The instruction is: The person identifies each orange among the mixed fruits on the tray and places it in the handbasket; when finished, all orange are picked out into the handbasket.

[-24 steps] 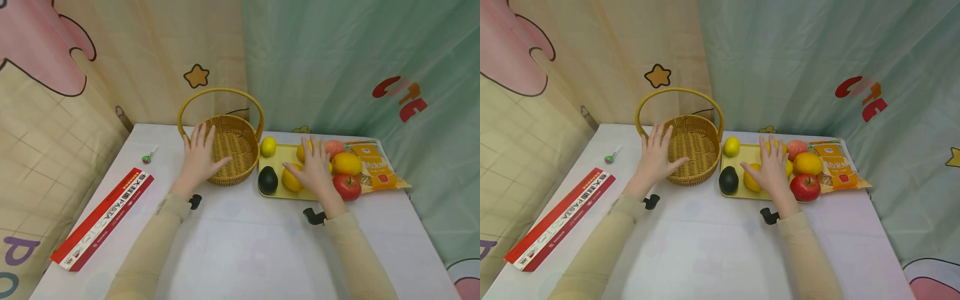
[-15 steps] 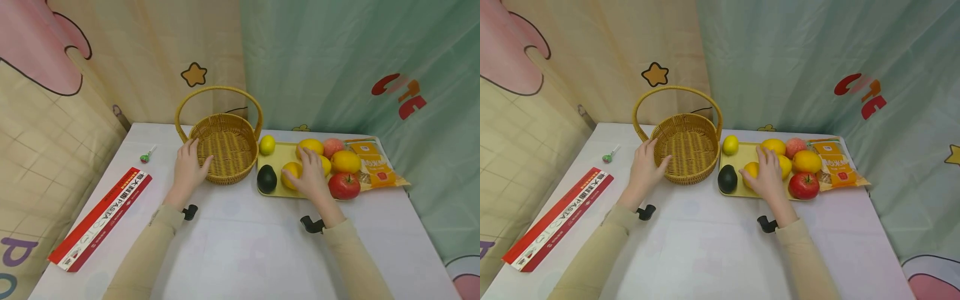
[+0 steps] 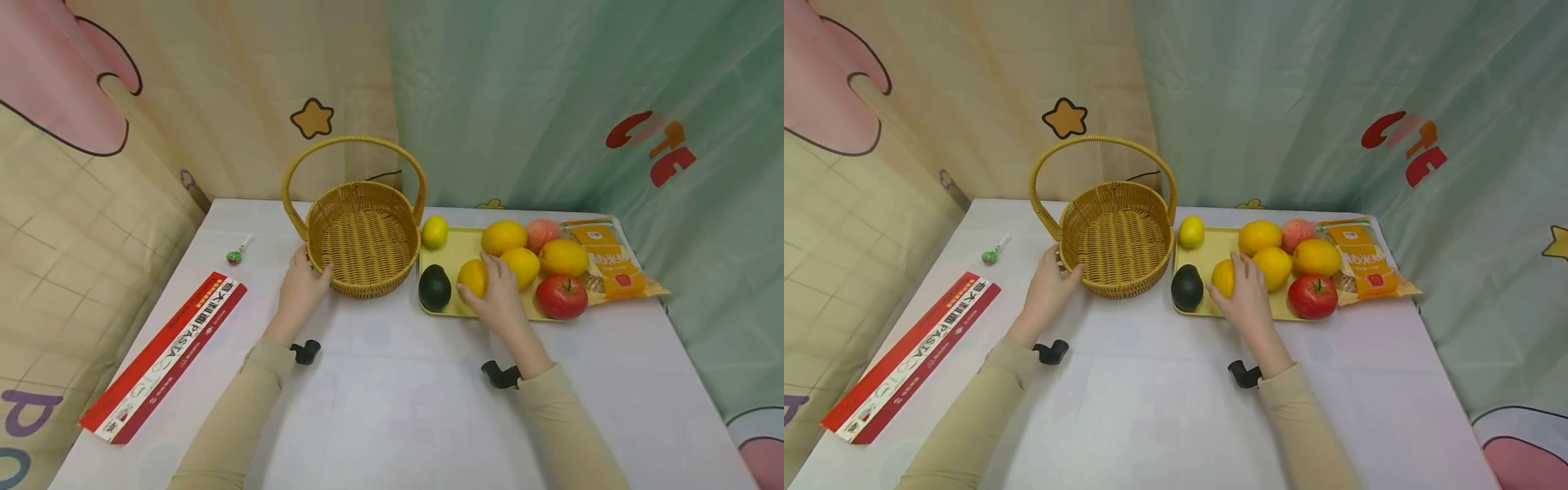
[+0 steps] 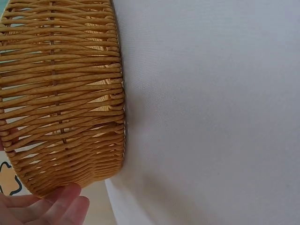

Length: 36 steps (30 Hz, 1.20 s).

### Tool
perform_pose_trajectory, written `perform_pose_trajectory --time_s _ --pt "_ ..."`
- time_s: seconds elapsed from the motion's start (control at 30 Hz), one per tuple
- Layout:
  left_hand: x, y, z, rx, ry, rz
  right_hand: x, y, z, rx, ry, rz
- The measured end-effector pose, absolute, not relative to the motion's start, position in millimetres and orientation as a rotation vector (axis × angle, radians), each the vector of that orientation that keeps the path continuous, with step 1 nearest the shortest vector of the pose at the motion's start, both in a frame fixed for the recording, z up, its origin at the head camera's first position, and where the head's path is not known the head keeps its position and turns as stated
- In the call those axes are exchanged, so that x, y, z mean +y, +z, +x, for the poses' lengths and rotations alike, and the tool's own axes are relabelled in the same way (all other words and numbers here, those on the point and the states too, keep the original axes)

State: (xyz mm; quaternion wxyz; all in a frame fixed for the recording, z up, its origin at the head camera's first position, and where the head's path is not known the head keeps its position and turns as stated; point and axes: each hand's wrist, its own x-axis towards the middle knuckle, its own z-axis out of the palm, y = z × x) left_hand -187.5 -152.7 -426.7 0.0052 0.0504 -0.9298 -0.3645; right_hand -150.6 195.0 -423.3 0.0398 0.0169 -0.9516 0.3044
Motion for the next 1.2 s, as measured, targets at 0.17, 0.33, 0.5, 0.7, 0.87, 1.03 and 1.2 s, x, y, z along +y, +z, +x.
perform_pose_trajectory --time_s 0.17,0.33,0.5,0.7,0.87,1.03,1.2 --pt "-158 -428 -190 -2.932 -1.232 0.178 188 -427 -151 -2.922 0.925 -0.028" --pt "-167 -427 -191 -2.93 -1.291 0.152 183 -429 -154 -2.903 0.934 -0.104" --pt "-175 -428 -192 -2.919 -1.396 0.115 183 -430 -154 -2.861 1.02 -0.201" --pt "-179 -428 -191 -2.898 -1.533 0.067 183 -433 -151 -2.832 1.073 -0.28" --pt "-180 -428 -189 -2.875 -1.599 0.055 183 -438 -151 -2.804 1.093 -0.32" --pt "-177 -429 -188 -2.82 -1.636 0.082 182 -442 -154 -2.756 1.165 -0.364" --pt "-177 -429 -186 -2.799 -1.626 0.11 181 -438 -157 -2.691 1.258 -0.379"
